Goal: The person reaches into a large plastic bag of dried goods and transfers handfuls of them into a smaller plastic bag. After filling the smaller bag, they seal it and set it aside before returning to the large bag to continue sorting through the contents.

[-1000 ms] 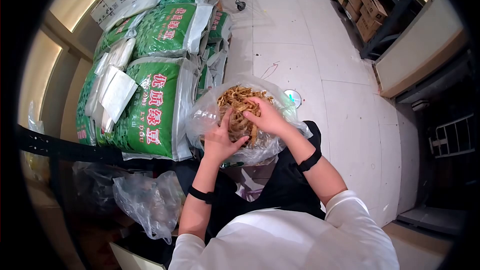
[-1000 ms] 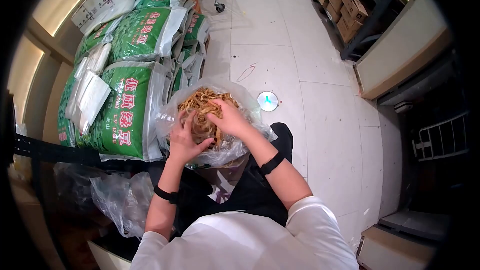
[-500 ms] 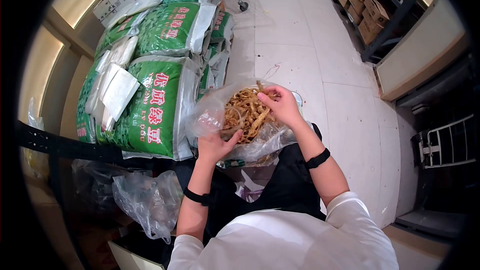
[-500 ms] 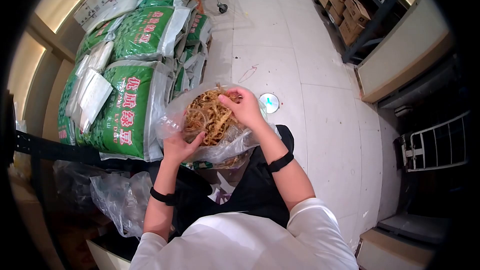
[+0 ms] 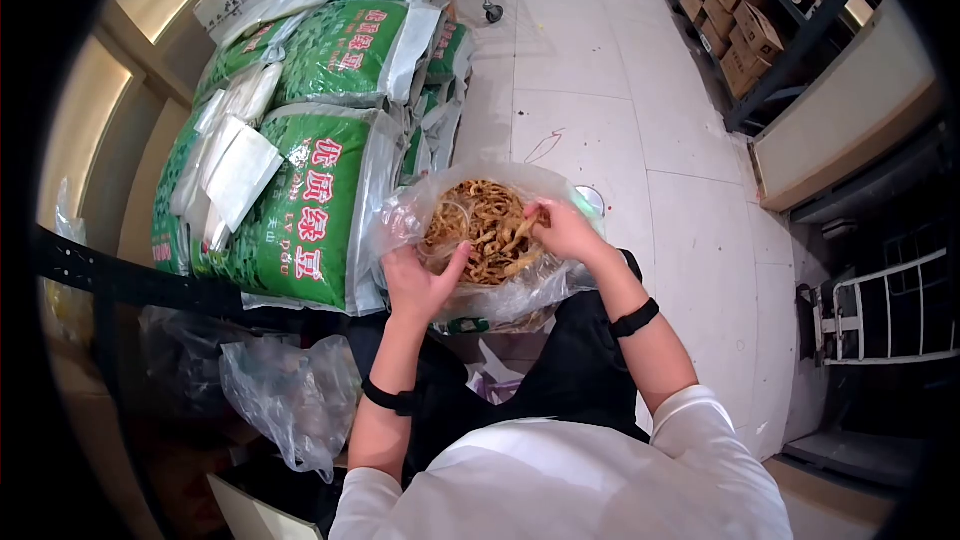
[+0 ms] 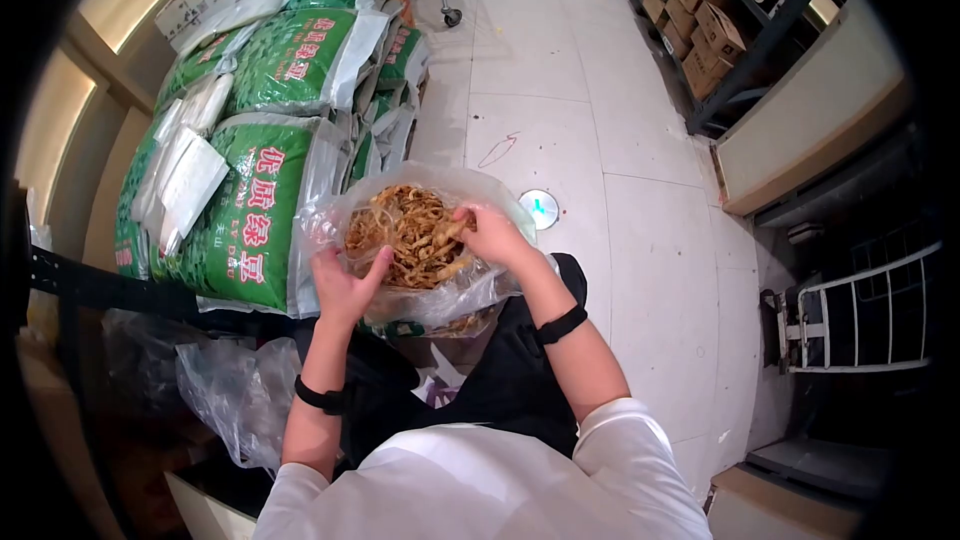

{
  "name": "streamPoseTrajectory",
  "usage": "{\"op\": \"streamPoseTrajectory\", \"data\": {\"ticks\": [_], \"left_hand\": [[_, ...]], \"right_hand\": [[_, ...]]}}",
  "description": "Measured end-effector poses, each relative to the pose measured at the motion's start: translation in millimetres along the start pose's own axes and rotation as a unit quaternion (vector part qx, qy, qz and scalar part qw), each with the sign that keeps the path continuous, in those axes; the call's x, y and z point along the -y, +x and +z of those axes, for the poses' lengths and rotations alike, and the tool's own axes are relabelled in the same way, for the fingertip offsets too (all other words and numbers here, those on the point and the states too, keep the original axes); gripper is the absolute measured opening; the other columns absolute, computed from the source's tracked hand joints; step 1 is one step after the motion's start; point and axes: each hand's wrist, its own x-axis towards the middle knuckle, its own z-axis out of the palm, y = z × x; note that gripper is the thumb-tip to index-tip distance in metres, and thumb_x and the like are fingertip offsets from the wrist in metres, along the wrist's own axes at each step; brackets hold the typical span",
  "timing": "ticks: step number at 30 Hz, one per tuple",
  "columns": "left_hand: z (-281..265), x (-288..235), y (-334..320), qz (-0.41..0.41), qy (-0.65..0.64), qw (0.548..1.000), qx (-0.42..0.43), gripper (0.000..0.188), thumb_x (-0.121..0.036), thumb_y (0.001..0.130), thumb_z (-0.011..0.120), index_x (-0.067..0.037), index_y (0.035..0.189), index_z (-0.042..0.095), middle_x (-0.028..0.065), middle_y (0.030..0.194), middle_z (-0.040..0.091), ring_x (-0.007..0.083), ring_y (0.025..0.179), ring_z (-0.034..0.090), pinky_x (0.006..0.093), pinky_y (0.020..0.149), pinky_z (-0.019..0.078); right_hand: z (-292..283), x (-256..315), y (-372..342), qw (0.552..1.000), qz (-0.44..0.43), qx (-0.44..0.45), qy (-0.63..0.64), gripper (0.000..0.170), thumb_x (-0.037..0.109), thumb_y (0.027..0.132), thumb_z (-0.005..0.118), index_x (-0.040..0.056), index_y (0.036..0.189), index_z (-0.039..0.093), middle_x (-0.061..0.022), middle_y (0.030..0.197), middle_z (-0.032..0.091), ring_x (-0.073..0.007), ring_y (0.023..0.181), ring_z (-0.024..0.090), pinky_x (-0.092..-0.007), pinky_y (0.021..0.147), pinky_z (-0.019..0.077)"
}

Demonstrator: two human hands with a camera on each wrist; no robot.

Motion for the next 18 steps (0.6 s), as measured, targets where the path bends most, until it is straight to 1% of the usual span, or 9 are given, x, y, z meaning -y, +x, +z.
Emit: {"op": "streamPoseTrajectory", "data": {"ticks": [2,3,5,6,7,9,13,16,18], "left_hand": [[-0.9,0.5,0.3,-0.016,0.007,1.000,0.010,0.061,-0.032,0.074,0.082,0.001,0.119,0.057,0.0205,0.110,0.061,0.0396,0.103,0.056,0.0453,0.086,0.0457],[-1.4,1.4,-1.4,-0.019,0.027,0.999,0.007,0.060,-0.033,0.074,0.082,0.001,0.118,0.058,0.0202,0.107,0.062,0.0396,0.100,0.057,0.0452,0.085,0.0460],[-0.3,4.8,-3.8,-0.026,0.048,0.999,0.001,0.059,-0.033,0.074,0.082,0.001,0.116,0.059,0.0200,0.104,0.064,0.0395,0.097,0.058,0.0450,0.084,0.0462],[0.7,7.6,-3.6,-0.022,0.039,0.999,0.003,0.062,-0.040,0.072,0.083,0.004,0.109,0.058,0.0203,0.099,0.059,0.0375,0.093,0.055,0.0435,0.082,0.0454],[1.9,9.1,-3.6,-0.016,0.029,0.999,0.006,0.067,-0.046,0.070,0.084,0.007,0.101,0.057,0.0205,0.094,0.055,0.0355,0.089,0.052,0.0419,0.079,0.0446],[2.8,7.7,-3.4,-0.024,0.030,0.999,0.006,0.067,-0.046,0.070,0.084,0.006,0.103,0.058,0.0204,0.096,0.056,0.0359,0.091,0.053,0.0423,0.080,0.0445],[3.0,3.7,0.4,-0.010,0.003,1.000,0.012,0.067,-0.045,0.071,0.083,0.004,0.109,0.059,0.0206,0.104,0.058,0.0372,0.096,0.054,0.0433,0.084,0.0445],[-1.2,-2.1,0.4,-0.028,-0.002,0.997,0.065,0.069,-0.043,0.072,0.083,0.004,0.116,0.057,0.0219,0.109,0.059,0.0374,0.100,0.055,0.0437,0.086,0.0445],[0.5,-0.2,-1.8,-0.012,0.008,0.998,0.055,0.070,-0.042,0.072,0.082,0.003,0.118,0.056,0.0216,0.110,0.059,0.0376,0.100,0.055,0.0438,0.087,0.0446]], "right_hand": [[0.1,-9.5,-7.0,0.969,-0.076,-0.008,-0.237,0.027,0.007,0.081,0.067,0.0025,0.107,0.059,-0.0140,0.099,0.066,-0.0267,0.097,0.065,-0.0367,0.084,0.0513],[-3.2,-9.8,-7.7,0.976,-0.042,0.044,-0.210,0.037,0.012,0.078,0.072,0.0045,0.111,0.058,-0.0183,0.109,0.064,-0.0340,0.106,0.061,-0.0402,0.090,0.0492],[-8.3,-11.6,-13.9,0.970,-0.033,0.085,-0.224,0.044,0.014,0.076,0.074,0.0048,0.116,0.057,-0.0188,0.113,0.063,-0.0338,0.109,0.060,-0.0403,0.092,0.0487],[-8.7,-10.2,-17.6,0.964,-0.023,0.123,-0.236,0.051,0.016,0.075,0.076,0.0052,0.121,0.056,-0.0193,0.117,0.062,-0.0336,0.112,0.060,-0.0404,0.094,0.0482],[-7.0,-9.2,-19.5,0.963,-0.022,0.126,-0.239,0.051,0.016,0.075,0.076,0.0052,0.121,0.056,-0.0193,0.117,0.062,-0.0336,0.112,0.060,-0.0404,0.094,0.0482],[-1.0,-5.6,-21.2,0.956,-0.059,0.091,-0.273,0.070,0.020,0.070,0.081,0.0070,0.131,0.051,-0.0201,0.125,0.059,-0.0342,0.116,0.058,-0.0411,0.097,0.0470],[13.4,-3.0,-20.2,0.929,-0.081,0.060,-0.355,0.073,0.014,0.073,0.080,0.0103,0.139,0.048,-0.0231,0.133,0.054,-0.0358,0.121,0.055,-0.0415,0.097,0.0478],[14.7,-11.4,-10.0,0.943,-0.054,0.046,-0.325,0.064,0.011,0.076,0.076,0.0099,0.135,0.052,-0.0202,0.125,0.060,-0.0355,0.116,0.058,-0.0419,0.097,0.0477],[12.0,-15.9,-10.8,0.951,-0.106,0.068,-0.283,0.052,0.007,0.079,0.071,0.0084,0.129,0.057,-0.0187,0.116,0.065,-0.0352,0.111,0.061,-0.0414,0.096,0.0483]]}}
